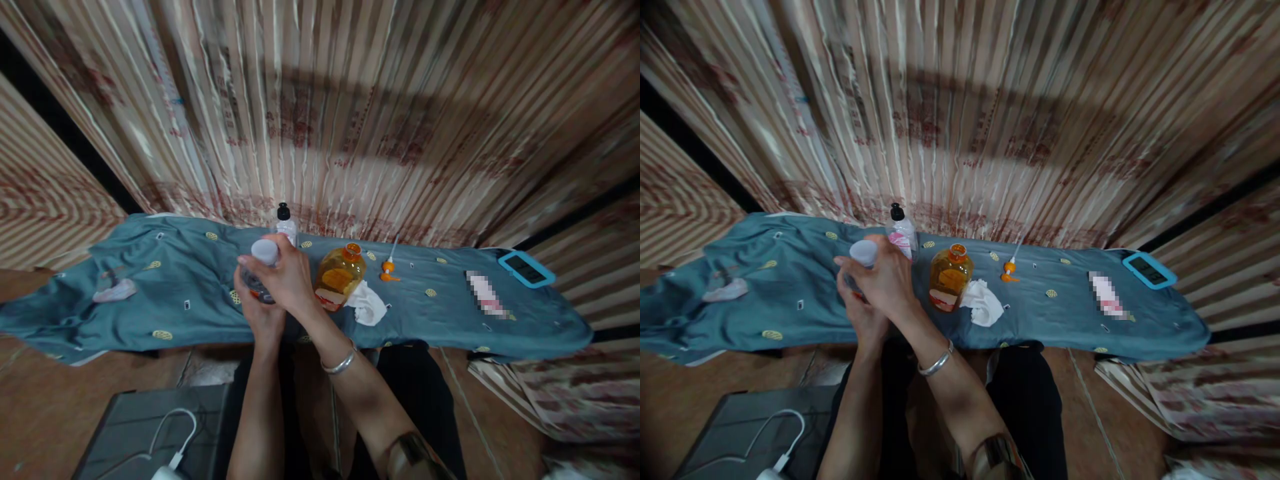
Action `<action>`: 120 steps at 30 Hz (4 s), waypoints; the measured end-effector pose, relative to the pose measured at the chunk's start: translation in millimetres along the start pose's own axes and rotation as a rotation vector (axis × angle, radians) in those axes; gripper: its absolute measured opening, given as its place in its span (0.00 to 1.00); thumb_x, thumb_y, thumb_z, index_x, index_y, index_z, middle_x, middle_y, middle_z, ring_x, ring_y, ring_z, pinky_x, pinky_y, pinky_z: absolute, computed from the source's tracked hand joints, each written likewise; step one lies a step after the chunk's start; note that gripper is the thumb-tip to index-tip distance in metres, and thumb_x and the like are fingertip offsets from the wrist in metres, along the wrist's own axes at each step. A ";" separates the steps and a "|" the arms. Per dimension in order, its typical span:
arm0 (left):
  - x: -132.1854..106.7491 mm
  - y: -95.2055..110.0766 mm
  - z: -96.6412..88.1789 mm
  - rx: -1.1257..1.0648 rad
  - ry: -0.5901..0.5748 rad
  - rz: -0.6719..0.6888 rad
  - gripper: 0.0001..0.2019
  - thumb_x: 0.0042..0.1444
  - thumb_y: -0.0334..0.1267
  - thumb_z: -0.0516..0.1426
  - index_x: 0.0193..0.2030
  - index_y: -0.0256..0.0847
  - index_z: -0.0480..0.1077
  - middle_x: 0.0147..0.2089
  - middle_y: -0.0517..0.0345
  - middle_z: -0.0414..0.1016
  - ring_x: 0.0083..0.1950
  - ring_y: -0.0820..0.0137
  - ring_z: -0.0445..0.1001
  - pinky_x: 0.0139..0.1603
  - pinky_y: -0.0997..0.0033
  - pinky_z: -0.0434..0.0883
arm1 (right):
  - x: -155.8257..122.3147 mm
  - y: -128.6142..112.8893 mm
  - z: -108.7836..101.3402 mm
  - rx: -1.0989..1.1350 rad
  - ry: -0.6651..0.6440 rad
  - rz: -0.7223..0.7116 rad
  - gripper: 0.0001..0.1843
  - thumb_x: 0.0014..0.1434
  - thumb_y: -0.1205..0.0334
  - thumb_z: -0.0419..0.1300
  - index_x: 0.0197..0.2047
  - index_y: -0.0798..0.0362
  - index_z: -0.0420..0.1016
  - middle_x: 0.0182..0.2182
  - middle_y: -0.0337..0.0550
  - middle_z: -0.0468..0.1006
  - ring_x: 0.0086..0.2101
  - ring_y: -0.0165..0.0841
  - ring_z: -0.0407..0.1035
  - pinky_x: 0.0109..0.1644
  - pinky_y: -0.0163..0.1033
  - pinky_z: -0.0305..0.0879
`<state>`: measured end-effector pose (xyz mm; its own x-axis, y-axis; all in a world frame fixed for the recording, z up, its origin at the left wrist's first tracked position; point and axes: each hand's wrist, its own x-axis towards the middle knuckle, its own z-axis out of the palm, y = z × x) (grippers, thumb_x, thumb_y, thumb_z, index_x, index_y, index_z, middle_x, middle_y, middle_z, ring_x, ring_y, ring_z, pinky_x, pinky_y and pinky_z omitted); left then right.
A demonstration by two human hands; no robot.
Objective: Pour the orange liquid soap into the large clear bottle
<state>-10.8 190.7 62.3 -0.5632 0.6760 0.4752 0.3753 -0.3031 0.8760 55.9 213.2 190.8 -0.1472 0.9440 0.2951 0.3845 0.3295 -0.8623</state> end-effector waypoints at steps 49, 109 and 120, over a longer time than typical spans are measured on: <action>-0.1 4.6 6.2 0.016 0.042 -0.081 0.51 0.44 0.39 0.71 0.73 0.38 0.54 0.71 0.38 0.63 0.72 0.50 0.66 0.74 0.53 0.64 | 49.3 -47.0 -133.3 0.055 -0.364 -0.458 0.23 0.63 0.50 0.68 0.53 0.55 0.72 0.47 0.44 0.81 0.47 0.32 0.77 0.53 0.38 0.72; 3.4 8.7 -2.9 0.087 0.010 -0.123 0.63 0.38 0.42 0.74 0.77 0.36 0.45 0.78 0.31 0.53 0.79 0.45 0.56 0.79 0.49 0.56 | -111.5 232.9 -234.9 -0.202 0.622 0.417 0.38 0.66 0.48 0.66 0.71 0.54 0.60 0.59 0.55 0.73 0.57 0.47 0.72 0.63 0.59 0.69; 2.5 2.9 1.1 0.167 0.068 -0.202 0.52 0.36 0.42 0.74 0.70 0.38 0.58 0.64 0.38 0.73 0.64 0.49 0.75 0.66 0.50 0.73 | -214.3 173.3 -113.8 0.059 0.337 0.309 0.37 0.66 0.38 0.64 0.67 0.54 0.66 0.56 0.56 0.79 0.55 0.45 0.77 0.58 0.55 0.76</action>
<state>-10.3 192.3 65.9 -0.6848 0.6635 0.3014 0.3631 -0.0479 0.9305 257.7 69.5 25.0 0.2748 0.9527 0.1297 0.3097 0.0400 -0.9500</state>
